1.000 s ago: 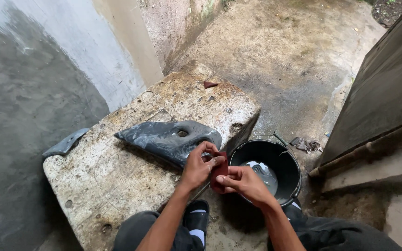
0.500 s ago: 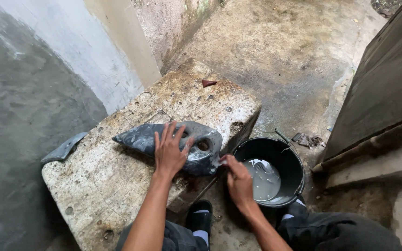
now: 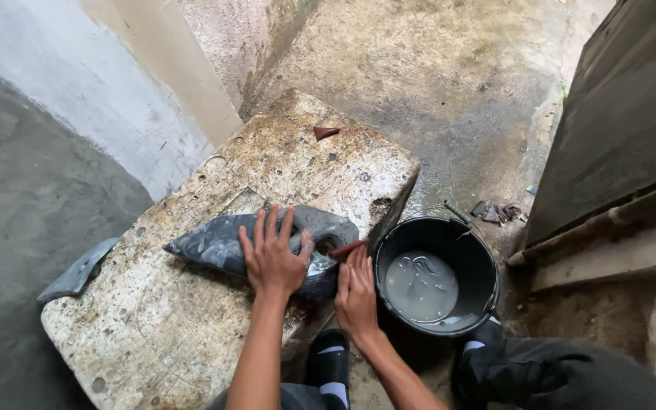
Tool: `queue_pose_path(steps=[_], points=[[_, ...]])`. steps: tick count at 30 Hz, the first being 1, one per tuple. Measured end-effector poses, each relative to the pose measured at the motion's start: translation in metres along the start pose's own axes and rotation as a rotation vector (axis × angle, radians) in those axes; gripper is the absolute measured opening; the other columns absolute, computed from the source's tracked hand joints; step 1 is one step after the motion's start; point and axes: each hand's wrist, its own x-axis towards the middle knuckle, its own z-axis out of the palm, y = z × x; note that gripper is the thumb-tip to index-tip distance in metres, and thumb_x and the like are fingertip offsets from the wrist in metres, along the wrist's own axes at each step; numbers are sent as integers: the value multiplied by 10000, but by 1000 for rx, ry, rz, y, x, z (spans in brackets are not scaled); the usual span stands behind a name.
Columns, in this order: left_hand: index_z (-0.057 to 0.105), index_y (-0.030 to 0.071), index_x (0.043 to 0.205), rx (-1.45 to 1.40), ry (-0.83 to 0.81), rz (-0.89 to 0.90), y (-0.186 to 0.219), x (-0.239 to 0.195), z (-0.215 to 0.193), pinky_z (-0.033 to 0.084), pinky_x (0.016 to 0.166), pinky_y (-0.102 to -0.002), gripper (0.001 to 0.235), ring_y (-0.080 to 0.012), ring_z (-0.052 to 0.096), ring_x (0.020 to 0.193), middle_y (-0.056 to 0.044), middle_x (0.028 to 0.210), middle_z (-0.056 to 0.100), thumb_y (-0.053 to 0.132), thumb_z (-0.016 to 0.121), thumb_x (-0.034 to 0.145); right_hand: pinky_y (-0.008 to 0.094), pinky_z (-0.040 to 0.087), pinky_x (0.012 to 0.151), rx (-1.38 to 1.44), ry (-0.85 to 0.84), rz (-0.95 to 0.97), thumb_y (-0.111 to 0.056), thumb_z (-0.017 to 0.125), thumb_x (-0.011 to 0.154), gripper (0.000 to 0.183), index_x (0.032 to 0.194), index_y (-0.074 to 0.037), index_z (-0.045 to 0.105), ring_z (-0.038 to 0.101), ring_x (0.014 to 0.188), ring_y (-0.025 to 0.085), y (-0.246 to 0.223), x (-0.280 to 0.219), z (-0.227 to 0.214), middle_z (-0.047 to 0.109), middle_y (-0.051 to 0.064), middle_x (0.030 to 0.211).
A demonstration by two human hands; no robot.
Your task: Wet-sanding a grey component using sandpaper and water from a bucket
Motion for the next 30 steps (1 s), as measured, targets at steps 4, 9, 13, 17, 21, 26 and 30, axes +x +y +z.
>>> queue_pose_path(steps=[4, 9, 13, 17, 21, 26, 30], points=[[552, 236, 1438, -27, 2, -17, 0, 0, 1, 181, 1183, -705, 601, -364, 418, 1441, -108, 1552, 484, 505, 525, 901, 437, 239, 1253, -42, 43, -14, -201, 354, 1078, 522, 1459, 152, 401, 351, 1497, 372, -4, 6, -3, 397, 283, 1567], [566, 256, 1420, -50, 27, -26, -1, 0, 3, 181, 1202, -667, 585, -332, 438, 1434, -89, 1533, 513, 516, 538, 898, 449, 284, 1223, 54, -17, -51, -92, 451, 1008, 466, 1415, 133, 484, 305, 1517, 409, -11, -72, 10, 412, 287, 1565], [592, 242, 1402, -63, 45, -31, 1, -1, -2, 178, 1208, -647, 575, -329, 438, 1435, -84, 1523, 527, 496, 556, 887, 492, 210, 1249, 52, -23, -105, -66, 444, 1000, 480, 1422, 163, 449, 300, 1519, 416, -6, -27, 2, 366, 329, 1572], [625, 254, 1376, -93, 55, -53, 1, -1, -1, 206, 1197, -632, 552, -317, 471, 1420, -68, 1492, 569, 497, 551, 886, 470, 231, 1244, 14, 52, -38, -162, 407, 1074, 492, 1483, 111, 414, 321, 1496, 388, 5, 5, 3, 375, 286, 1576], [610, 236, 1368, -76, 81, -26, -1, 0, 6, 208, 1196, -672, 528, -337, 490, 1399, -83, 1496, 560, 477, 559, 901, 460, 209, 1260, 61, -41, -8, -103, 385, 1036, 506, 1449, 189, 369, 284, 1520, 408, -17, -42, 1, 331, 331, 1583], [617, 245, 1367, -77, 87, -31, 1, -1, 4, 211, 1201, -650, 518, -320, 488, 1402, -74, 1491, 567, 475, 558, 907, 499, 168, 1256, 78, -82, -51, -67, 443, 1001, 499, 1453, 144, 424, 250, 1531, 390, -13, -48, 2, 359, 293, 1585], [654, 227, 1339, -105, 117, -43, 6, -1, -6, 224, 1202, -627, 511, -321, 497, 1396, -75, 1465, 595, 452, 579, 886, 437, 184, 1258, 43, -34, 70, -197, 369, 1071, 523, 1481, 127, 371, 305, 1511, 326, -8, 2, -8, 327, 241, 1609]])
